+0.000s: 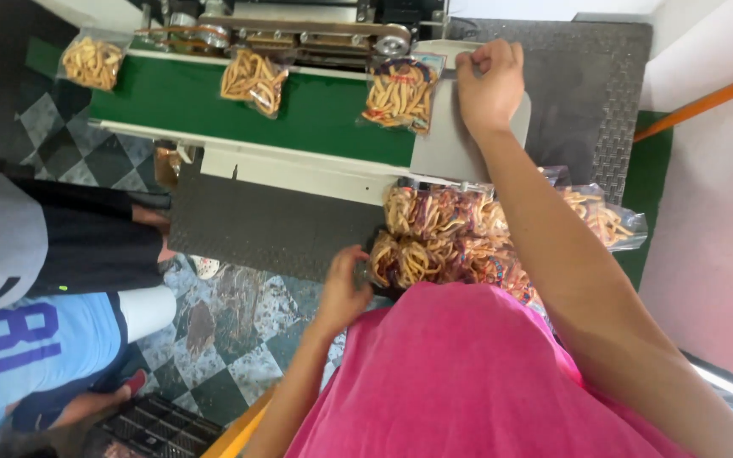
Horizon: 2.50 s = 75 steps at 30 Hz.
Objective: Feeding plastic bags filled with snacks into a continuous band heat sealer on a production line.
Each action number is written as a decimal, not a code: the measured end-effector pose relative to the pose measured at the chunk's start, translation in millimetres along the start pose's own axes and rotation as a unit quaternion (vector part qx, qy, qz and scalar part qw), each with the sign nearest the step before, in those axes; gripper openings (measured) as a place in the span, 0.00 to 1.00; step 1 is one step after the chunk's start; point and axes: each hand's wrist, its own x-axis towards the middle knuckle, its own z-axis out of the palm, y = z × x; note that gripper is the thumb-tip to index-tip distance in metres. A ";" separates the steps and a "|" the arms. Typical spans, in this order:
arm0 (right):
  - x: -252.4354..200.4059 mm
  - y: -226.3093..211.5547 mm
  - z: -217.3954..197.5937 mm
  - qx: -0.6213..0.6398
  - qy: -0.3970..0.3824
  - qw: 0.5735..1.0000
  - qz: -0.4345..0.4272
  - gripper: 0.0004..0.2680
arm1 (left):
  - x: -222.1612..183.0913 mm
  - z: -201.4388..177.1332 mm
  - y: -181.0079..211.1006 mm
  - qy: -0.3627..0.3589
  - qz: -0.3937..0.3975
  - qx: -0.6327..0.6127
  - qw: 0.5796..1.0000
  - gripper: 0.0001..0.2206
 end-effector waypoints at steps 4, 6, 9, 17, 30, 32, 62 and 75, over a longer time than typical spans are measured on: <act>-6.7 -6.6 -23.6 0.050 -0.058 0.997 -0.025 0.08 | -16.0 34.3 15.0 0.072 0.003 -0.008 0.997 0.29; -13.2 -12.9 -46.9 0.111 -0.133 0.984 0.033 0.06 | -5.3 43.0 24.6 0.168 -0.033 -0.024 0.985 0.08; -31.1 -26.5 -77.7 0.157 -0.186 0.967 0.070 0.06 | 1.1 32.9 25.6 0.164 -0.047 -0.032 0.985 0.05; -101.5 -95.4 -180.7 0.234 -0.507 0.829 0.022 0.30 | 25.6 -57.0 132.7 0.077 -0.153 -0.140 0.975 0.03; -149.3 -135.8 -205.3 0.375 -0.297 0.840 0.255 0.11 | 61.6 -4.7 199.2 0.020 -0.050 -0.392 0.918 0.18; -160.5 -136.0 -202.5 0.374 -0.255 0.845 0.286 0.10 | 62.2 -3.5 214.8 0.023 -0.058 -0.392 0.918 0.16; -184.7 -73.3 -193.0 0.428 -0.100 0.837 0.325 0.06 | 86.3 33.1 191.4 0.019 -0.102 -0.424 0.900 0.08; -133.1 -103.2 -178.5 0.499 0.000 0.839 0.217 0.05 | 140.7 5.5 214.9 0.122 -0.114 -0.572 0.803 0.07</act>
